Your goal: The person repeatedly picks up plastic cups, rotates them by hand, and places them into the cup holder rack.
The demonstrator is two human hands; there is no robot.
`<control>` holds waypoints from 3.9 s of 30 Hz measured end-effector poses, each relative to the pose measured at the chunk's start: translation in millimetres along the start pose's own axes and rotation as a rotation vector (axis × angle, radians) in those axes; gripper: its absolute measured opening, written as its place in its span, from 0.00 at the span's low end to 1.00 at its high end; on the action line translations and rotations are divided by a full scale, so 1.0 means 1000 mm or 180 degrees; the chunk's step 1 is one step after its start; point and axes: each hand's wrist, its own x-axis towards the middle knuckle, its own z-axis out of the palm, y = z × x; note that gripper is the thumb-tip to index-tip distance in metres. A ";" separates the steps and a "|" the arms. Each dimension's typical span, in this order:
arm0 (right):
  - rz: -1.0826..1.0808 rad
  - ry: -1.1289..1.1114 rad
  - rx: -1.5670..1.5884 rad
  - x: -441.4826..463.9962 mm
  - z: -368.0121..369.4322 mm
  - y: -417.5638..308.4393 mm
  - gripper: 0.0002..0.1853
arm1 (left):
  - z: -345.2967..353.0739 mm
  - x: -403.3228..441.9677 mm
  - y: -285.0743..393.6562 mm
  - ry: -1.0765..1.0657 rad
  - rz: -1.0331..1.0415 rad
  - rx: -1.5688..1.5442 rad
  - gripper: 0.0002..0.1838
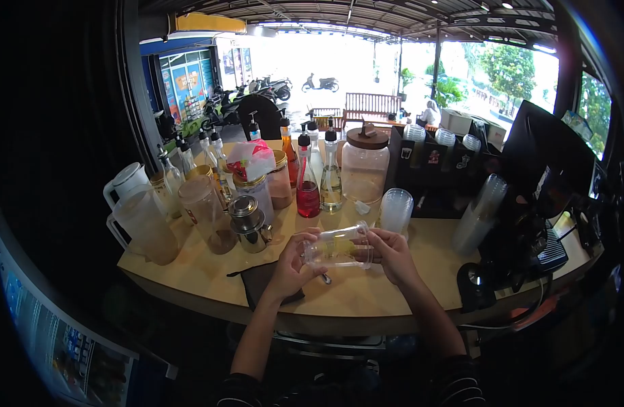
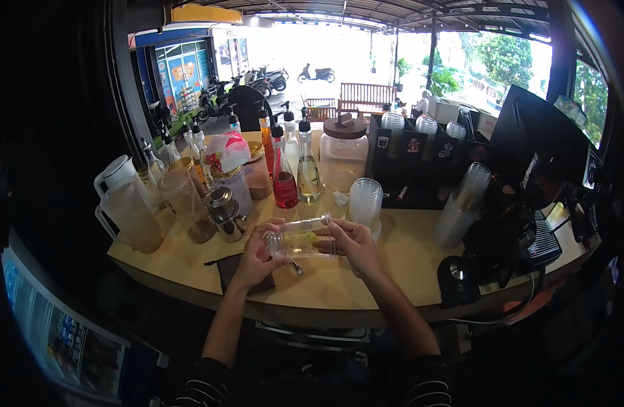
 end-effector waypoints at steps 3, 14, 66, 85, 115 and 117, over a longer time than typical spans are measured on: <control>0.0202 0.0089 0.0186 0.002 -0.002 -0.001 0.18 | 0.006 0.000 0.004 -0.0022 0.0328 0.0106 0.34; 0.0044 0.0159 0.0075 0.003 0.007 -0.007 0.18 | 0.007 0.005 0.008 0.0248 -0.0405 -0.0226 0.35; -0.2088 0.0971 -0.5249 0.196 -0.187 -0.196 0.33 | 0.104 0.299 -0.030 -0.0719 0.0705 0.3399 0.27; -0.0782 -0.0187 -0.5879 0.269 -0.215 -0.148 0.43 | 0.103 0.307 -0.048 -0.0873 0.0695 0.4005 0.35; -0.0869 -0.0186 -0.2397 0.019 -0.086 0.008 0.54 | 0.082 0.087 -0.085 -0.0594 -0.0175 0.1606 0.62; -0.0635 0.0243 -0.1957 0.016 -0.074 0.010 0.57 | 0.087 0.087 -0.089 -0.0295 -0.0662 0.0950 0.60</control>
